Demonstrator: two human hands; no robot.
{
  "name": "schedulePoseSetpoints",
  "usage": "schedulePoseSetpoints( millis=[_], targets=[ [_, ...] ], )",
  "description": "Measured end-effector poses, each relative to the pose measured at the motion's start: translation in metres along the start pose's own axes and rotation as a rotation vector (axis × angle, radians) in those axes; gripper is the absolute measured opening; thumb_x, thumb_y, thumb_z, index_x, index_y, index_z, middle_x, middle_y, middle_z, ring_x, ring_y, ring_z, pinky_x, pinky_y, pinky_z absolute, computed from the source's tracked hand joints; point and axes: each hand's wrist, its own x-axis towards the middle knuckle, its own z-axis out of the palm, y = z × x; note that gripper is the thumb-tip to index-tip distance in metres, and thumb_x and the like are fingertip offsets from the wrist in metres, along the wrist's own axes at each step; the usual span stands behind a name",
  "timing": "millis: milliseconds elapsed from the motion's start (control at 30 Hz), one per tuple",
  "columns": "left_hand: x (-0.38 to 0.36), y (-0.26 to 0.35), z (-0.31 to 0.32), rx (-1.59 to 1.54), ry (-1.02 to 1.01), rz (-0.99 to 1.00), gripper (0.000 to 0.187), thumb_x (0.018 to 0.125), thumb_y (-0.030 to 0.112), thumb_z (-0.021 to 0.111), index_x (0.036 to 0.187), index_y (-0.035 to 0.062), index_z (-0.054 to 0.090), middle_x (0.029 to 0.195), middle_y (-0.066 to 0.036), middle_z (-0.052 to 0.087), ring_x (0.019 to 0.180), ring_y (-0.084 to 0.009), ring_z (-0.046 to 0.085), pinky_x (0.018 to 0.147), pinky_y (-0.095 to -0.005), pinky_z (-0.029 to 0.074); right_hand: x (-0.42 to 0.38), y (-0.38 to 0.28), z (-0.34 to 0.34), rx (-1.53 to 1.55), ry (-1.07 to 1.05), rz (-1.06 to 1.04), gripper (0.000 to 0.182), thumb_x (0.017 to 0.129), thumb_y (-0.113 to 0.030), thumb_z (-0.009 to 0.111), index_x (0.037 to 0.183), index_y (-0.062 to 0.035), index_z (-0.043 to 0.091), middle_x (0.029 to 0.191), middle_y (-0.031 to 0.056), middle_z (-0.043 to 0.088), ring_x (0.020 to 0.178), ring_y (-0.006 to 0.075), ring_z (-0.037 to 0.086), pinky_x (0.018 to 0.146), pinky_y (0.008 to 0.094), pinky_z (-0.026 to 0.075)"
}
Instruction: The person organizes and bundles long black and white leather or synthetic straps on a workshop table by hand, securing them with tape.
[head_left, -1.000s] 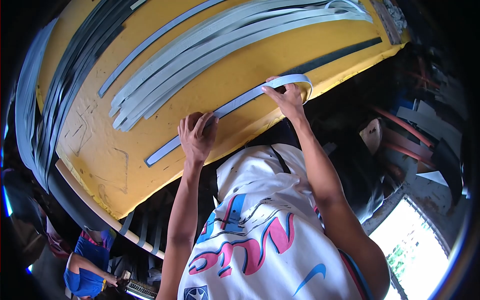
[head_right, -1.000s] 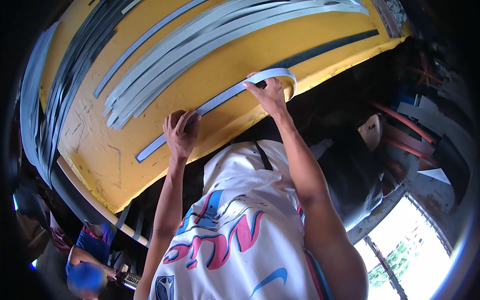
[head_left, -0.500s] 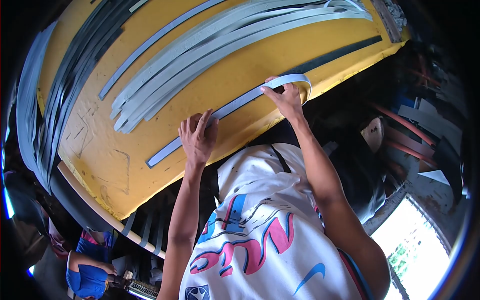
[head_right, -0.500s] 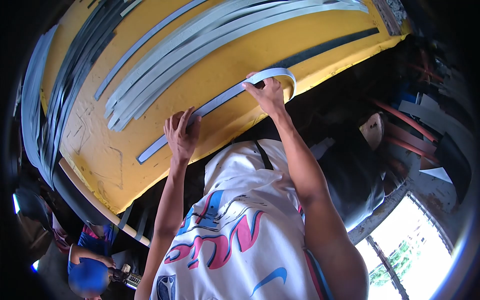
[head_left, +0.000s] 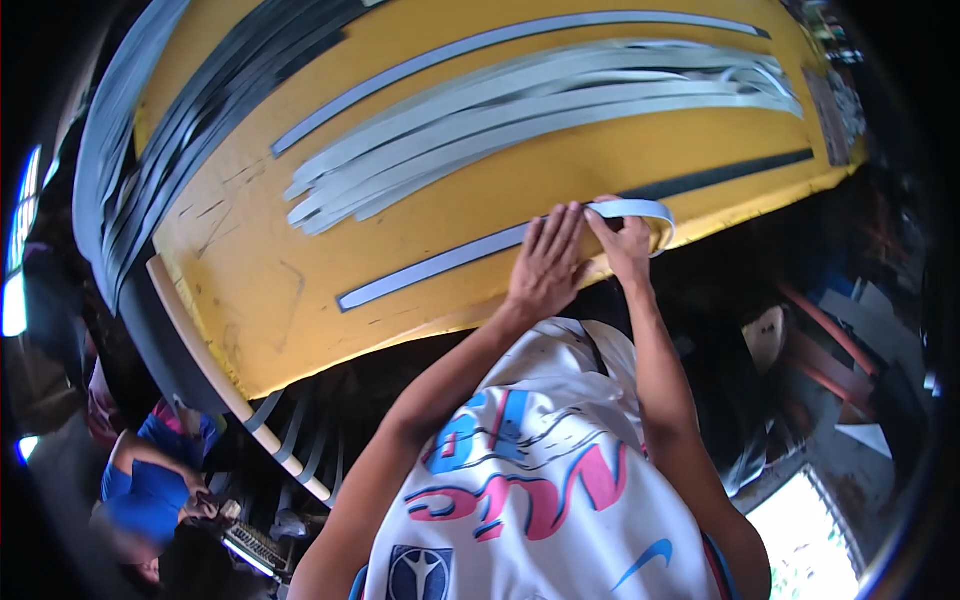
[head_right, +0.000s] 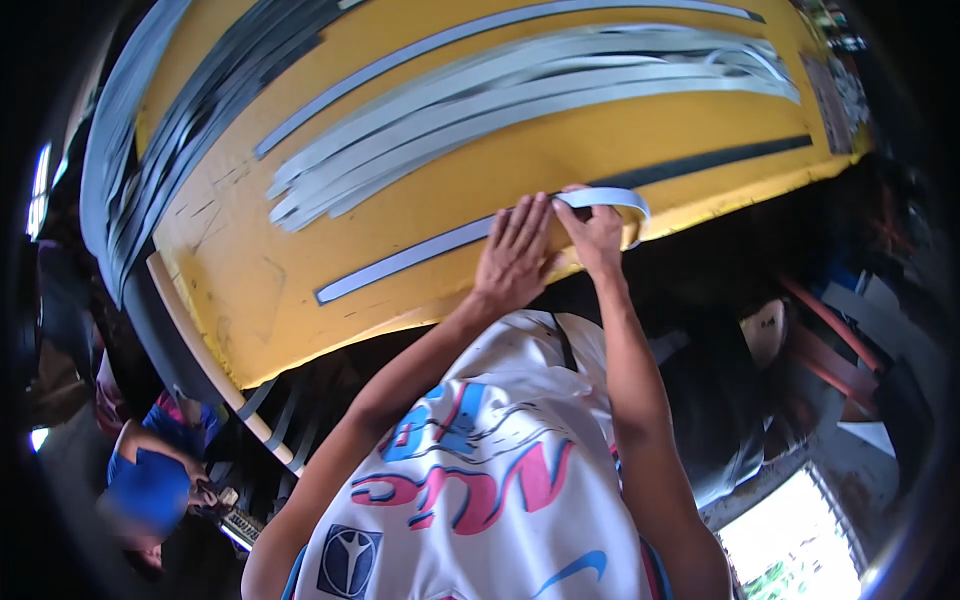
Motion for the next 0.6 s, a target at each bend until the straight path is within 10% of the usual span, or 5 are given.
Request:
schedulePoseSetpoints(
  millis=[600],
  targets=[
    [-0.191,-0.11,-0.103,0.408,0.001,-0.803,0.073,0.104,0.055,0.027,0.159,0.0089,0.015,0.166,-0.01,0.013,0.154,-0.0292,0.009,0.12,-0.058,0.001,0.0,-0.002,0.003,0.0,0.032,-0.045,0.027,0.084,-0.02,0.079,0.103,-0.003,0.069,0.083,0.0056,0.068,0.069,0.014,0.06,0.065,0.0299,0.05]
  ],
)
